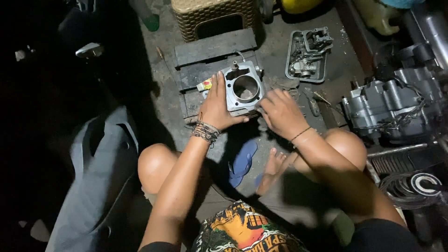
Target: Cleaning and inspecting the surface of a motorcycle cylinder head by hand.
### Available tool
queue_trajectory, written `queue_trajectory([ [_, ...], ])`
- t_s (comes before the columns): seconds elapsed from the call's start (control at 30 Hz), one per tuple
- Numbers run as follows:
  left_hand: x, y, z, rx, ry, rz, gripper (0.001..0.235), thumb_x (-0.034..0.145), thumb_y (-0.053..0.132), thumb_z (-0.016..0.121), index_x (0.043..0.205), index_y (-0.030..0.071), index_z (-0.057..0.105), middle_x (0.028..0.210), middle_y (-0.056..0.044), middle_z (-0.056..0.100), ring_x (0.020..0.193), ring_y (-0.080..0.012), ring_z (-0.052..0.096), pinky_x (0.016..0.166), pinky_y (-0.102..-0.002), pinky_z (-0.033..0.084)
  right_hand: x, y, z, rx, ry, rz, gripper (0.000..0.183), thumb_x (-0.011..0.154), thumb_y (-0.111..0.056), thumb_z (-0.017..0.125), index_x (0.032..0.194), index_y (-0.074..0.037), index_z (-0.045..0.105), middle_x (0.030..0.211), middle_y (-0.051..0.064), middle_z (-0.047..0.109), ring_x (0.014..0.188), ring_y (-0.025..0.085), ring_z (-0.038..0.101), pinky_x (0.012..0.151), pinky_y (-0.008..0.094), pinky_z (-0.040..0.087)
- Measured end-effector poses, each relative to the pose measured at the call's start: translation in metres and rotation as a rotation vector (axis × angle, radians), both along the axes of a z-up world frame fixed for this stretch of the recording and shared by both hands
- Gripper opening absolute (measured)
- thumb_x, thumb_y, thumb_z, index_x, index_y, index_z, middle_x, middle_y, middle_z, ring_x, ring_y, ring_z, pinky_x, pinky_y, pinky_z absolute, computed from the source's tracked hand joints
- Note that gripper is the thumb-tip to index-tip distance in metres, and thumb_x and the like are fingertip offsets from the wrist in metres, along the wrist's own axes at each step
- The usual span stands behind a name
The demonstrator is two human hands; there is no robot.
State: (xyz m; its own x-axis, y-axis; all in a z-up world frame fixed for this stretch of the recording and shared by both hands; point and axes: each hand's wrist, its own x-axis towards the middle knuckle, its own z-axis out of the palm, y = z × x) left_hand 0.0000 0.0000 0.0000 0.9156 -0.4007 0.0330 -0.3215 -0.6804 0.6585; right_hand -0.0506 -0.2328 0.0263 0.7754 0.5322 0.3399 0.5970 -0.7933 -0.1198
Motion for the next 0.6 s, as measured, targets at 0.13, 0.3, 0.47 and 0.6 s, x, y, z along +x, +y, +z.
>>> queue_trajectory([
  [0.13,0.001,0.000,-0.004,-0.001,0.003,-0.002,0.153,0.054,0.054,0.099,0.161,0.002,0.002,0.157,-0.041,0.021,0.144,-0.0556,0.032,0.117,-0.058,0.037,0.005,0.017,-0.014,-0.011,-0.096,0.061,0.019,0.081,-0.011,0.076,0.082,-0.008,0.057,0.081,0.009,0.052,0.084,0.033,0.058,0.074,0.044,0.045],
  [0.3,0.000,0.001,0.001,-0.002,0.014,-0.008,0.153,0.055,0.054,0.098,0.161,0.000,0.002,0.157,-0.043,0.021,0.144,-0.0564,0.032,0.117,-0.058,0.036,0.005,0.034,-0.006,0.041,-0.236,0.074,0.020,0.091,-0.013,0.064,0.076,-0.010,0.051,0.077,0.006,0.046,0.076,0.029,0.054,0.069,0.041,0.042],
  [0.47,0.000,0.002,0.001,0.003,0.020,-0.006,0.153,0.055,0.056,0.098,0.161,-0.001,0.002,0.157,-0.042,0.020,0.145,-0.0557,0.031,0.117,-0.057,0.036,-0.001,0.014,-0.009,0.134,-0.027,-0.009,0.012,0.082,-0.002,0.071,0.087,-0.005,0.060,0.082,0.010,0.055,0.084,0.033,0.060,0.074,0.043,0.047],
  [0.6,-0.001,0.001,0.007,0.008,0.030,-0.017,0.152,0.057,0.055,0.097,0.161,-0.002,0.001,0.158,-0.042,0.018,0.145,-0.0559,0.031,0.116,-0.058,0.036,0.000,0.017,-0.019,0.055,-0.082,-0.058,0.024,0.075,-0.005,0.078,0.094,-0.006,0.064,0.084,0.011,0.058,0.085,0.034,0.062,0.075,0.045,0.049],
])
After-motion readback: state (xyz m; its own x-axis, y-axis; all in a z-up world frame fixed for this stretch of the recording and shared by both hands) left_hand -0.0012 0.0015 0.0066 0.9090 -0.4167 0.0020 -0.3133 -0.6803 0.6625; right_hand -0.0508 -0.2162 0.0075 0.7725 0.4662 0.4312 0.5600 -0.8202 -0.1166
